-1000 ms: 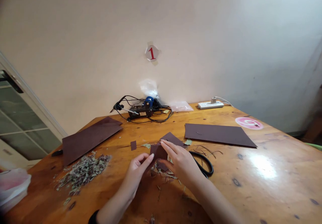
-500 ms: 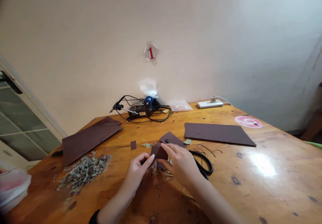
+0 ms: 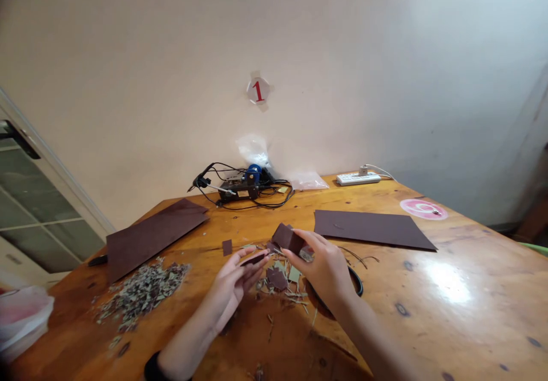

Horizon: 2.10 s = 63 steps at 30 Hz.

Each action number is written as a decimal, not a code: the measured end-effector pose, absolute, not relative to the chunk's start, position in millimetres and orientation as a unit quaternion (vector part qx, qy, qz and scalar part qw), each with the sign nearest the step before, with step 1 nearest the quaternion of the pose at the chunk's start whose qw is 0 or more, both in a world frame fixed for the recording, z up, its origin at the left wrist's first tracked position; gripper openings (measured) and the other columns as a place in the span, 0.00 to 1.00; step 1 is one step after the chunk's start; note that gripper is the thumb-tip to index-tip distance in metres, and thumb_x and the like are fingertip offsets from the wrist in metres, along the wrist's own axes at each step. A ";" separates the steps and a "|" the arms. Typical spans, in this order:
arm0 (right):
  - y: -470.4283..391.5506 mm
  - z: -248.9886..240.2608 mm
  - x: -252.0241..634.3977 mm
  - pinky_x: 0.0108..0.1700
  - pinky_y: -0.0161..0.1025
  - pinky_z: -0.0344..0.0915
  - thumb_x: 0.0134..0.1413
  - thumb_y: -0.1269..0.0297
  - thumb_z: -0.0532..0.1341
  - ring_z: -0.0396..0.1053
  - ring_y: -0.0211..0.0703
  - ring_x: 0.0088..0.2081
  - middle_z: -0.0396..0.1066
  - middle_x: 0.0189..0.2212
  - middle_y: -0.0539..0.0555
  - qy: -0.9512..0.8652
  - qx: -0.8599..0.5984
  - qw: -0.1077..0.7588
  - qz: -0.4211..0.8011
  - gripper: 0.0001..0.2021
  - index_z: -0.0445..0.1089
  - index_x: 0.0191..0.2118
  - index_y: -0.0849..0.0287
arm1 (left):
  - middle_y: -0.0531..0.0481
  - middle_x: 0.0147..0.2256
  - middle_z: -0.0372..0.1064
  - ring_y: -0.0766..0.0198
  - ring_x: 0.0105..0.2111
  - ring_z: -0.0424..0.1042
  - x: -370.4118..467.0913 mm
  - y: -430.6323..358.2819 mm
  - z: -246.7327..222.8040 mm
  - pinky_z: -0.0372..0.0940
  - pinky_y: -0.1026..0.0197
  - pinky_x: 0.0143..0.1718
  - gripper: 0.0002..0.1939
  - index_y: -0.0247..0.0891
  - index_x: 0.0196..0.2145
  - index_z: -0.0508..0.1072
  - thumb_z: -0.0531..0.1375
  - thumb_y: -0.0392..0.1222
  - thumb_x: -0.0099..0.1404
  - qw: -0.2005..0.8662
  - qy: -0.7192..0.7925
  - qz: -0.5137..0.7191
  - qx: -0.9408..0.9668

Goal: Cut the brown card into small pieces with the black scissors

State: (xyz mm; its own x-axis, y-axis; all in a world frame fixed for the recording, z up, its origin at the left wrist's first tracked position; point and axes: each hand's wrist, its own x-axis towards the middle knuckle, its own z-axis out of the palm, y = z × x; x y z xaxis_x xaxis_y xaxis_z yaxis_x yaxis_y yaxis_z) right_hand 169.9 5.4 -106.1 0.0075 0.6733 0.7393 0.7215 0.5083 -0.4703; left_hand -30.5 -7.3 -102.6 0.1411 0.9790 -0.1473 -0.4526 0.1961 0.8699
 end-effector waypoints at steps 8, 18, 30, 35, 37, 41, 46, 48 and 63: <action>-5.1 -112.7 150.8 0.41 0.42 0.72 0.55 0.61 0.61 0.75 0.46 0.38 0.77 0.38 0.57 -0.795 -0.376 0.473 -0.064 0.13 0.71 0.46 0.59 | 0.46 0.35 0.75 0.66 0.17 0.72 -36.7 -7.5 -97.7 0.51 0.71 0.09 0.16 0.36 0.42 0.68 0.56 0.36 0.54 0.704 0.426 0.439 0.361; -3.7 -112.1 150.2 0.41 0.48 0.71 0.50 0.62 0.66 0.72 0.51 0.39 0.77 0.37 0.58 -0.865 -0.351 0.356 -0.048 0.15 0.73 0.44 0.59 | 0.49 0.32 0.72 0.66 0.27 0.71 -37.5 -6.3 -108.3 0.64 0.67 0.25 0.14 0.35 0.38 0.72 0.52 0.33 0.53 0.702 0.443 0.419 0.369; -5.0 -116.7 145.7 0.47 0.47 0.70 0.46 0.66 0.68 0.73 0.50 0.45 0.76 0.45 0.57 -0.860 -0.388 0.331 0.016 0.19 0.71 0.47 0.58 | 0.45 0.32 0.74 0.64 0.24 0.72 -21.5 -13.0 -102.0 0.66 0.62 0.31 0.14 0.33 0.38 0.70 0.46 0.34 0.64 0.753 0.423 0.452 0.223; -5.4 -118.3 146.8 0.49 0.48 0.69 0.47 0.66 0.68 0.71 0.50 0.47 0.74 0.48 0.57 -0.870 -0.365 0.332 0.011 0.22 0.70 0.50 0.57 | 0.46 0.35 0.73 0.63 0.32 0.72 -22.1 -13.6 -104.4 0.67 0.62 0.32 0.08 0.35 0.39 0.71 0.57 0.39 0.63 0.745 0.409 0.448 0.275; -6.1 -118.8 146.1 0.49 0.48 0.69 0.46 0.67 0.68 0.70 0.50 0.48 0.73 0.49 0.57 -0.873 -0.358 0.331 0.015 0.22 0.70 0.50 0.57 | 0.46 0.38 0.72 0.62 0.36 0.72 -22.3 -14.3 -107.9 0.67 0.63 0.33 0.11 0.35 0.41 0.71 0.62 0.37 0.58 0.734 0.408 0.442 0.316; -9.3 -117.0 143.7 0.51 0.47 0.68 0.47 0.68 0.68 0.70 0.49 0.49 0.73 0.49 0.55 -0.870 -0.362 0.333 0.039 0.22 0.69 0.51 0.56 | 0.43 0.42 0.71 0.59 0.39 0.72 -23.2 -15.3 -114.4 0.66 0.63 0.35 0.20 0.35 0.43 0.70 0.68 0.39 0.53 0.736 0.387 0.422 0.361; -13.8 -111.4 140.7 0.52 0.48 0.66 0.46 0.64 0.69 0.69 0.49 0.50 0.72 0.49 0.56 -0.869 -0.361 0.334 0.062 0.22 0.69 0.50 0.58 | 0.41 0.43 0.71 0.55 0.41 0.72 -24.0 -15.6 -121.7 0.67 0.59 0.37 0.24 0.36 0.45 0.68 0.68 0.45 0.53 0.724 0.381 0.407 0.407; -14.1 -111.0 139.7 0.52 0.49 0.67 0.46 0.62 0.70 0.69 0.51 0.49 0.73 0.49 0.57 -0.869 -0.366 0.328 0.061 0.22 0.70 0.48 0.58 | 0.41 0.44 0.70 0.53 0.45 0.70 -23.5 -15.8 -124.4 0.66 0.59 0.38 0.24 0.36 0.45 0.69 0.68 0.46 0.52 0.697 0.390 0.418 0.434; 0.9 -118.2 151.4 0.45 0.52 0.70 0.49 0.63 0.67 0.72 0.54 0.45 0.75 0.44 0.60 -0.855 -0.386 0.341 -0.060 0.18 0.70 0.47 0.61 | 0.48 0.32 0.71 0.63 0.31 0.70 -37.9 0.2 -126.5 0.63 0.62 0.33 0.17 0.36 0.32 0.74 0.67 0.51 0.49 0.608 0.462 0.428 0.483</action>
State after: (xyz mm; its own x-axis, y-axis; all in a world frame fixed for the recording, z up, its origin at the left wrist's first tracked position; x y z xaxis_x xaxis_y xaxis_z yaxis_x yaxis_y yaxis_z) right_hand 151.4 0.9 -118.2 -0.4701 0.6191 0.6291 0.7006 0.6952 -0.1606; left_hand -37.9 0.2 -126.5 0.2060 0.9674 -0.1474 -0.0737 0.1656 0.9834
